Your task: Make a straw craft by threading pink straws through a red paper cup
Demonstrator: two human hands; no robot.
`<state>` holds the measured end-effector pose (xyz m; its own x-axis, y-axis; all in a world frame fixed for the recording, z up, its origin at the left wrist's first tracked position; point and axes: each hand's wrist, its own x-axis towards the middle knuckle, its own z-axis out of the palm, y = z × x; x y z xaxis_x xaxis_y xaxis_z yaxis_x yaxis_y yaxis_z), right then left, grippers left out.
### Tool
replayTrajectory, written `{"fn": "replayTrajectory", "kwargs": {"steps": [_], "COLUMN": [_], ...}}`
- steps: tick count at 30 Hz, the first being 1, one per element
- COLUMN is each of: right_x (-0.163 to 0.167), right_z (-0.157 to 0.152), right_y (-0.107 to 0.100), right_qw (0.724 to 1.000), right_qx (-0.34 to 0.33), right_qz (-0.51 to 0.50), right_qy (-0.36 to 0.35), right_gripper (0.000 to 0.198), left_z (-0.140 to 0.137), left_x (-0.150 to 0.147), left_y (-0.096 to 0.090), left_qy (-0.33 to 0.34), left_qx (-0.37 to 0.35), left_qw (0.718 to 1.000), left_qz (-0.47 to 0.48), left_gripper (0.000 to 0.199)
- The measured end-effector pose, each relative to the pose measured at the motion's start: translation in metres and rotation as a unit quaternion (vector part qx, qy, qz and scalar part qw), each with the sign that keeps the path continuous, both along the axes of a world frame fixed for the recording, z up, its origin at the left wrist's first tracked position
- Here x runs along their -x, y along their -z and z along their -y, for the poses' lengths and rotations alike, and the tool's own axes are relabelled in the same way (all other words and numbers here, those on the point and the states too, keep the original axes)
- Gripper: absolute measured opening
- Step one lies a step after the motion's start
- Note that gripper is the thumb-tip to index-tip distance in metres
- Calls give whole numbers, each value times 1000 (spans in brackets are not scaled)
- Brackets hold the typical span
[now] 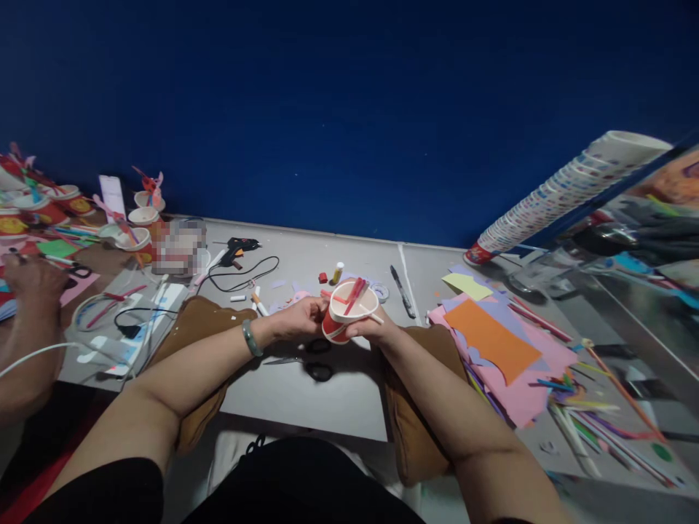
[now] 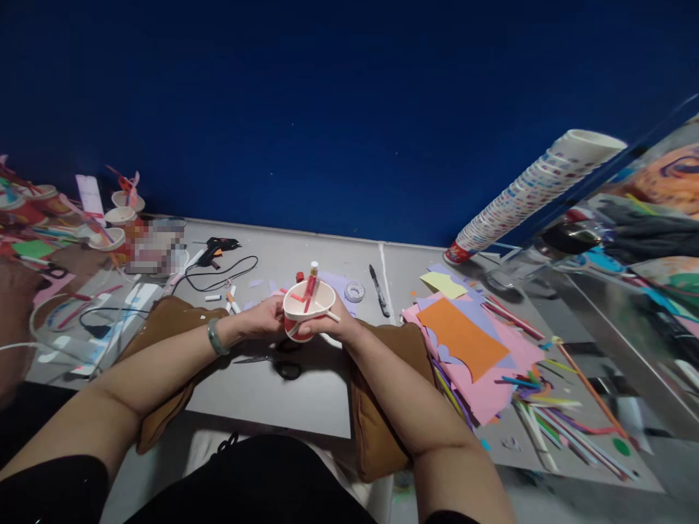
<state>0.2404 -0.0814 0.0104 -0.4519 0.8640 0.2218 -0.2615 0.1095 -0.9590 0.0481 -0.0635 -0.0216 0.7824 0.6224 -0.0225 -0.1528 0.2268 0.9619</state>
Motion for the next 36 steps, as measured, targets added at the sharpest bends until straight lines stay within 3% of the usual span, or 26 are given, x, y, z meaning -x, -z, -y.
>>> {"fn": "replayTrajectory", "kwargs": {"steps": [4,6,9,12,20,24,29,36], "right_x": [-4,-7,-9,-6,7,7,9,11], "right_z": [-6,-8,-10,-8,-8,-11,-14,-16], "right_y": [5,4,2,2,18,18,17,12], "right_qw": [1000,1000,998,996,993,983,970,970], "right_qx": [3,-9,-36,-58,-41,-60,25,107], "right_qz": [-11,-6,21,49,26,0,21,34], "right_qy": [-20,-23,-45,-41,107,171,243,218], "right_gripper": [84,81,79,78,92,74,51,58], "left_z": [0,2,6,9,2,-3,-5,-3], "left_x": [5,5,2,-3,-1,1,-2,-4], "left_y": [-13,-17,-18,-16,-19,-19,-17,-7], "left_qy": [96,113,73,6,-126,-198,-237,-242], "left_qx": [37,55,60,41,82,76,62,33], "left_qw": [994,990,994,999,989,977,969,969], "left_qz": [44,59,57,14,4,13,31,-30], "left_gripper": [69,80,84,73,63,63,68,73]}}
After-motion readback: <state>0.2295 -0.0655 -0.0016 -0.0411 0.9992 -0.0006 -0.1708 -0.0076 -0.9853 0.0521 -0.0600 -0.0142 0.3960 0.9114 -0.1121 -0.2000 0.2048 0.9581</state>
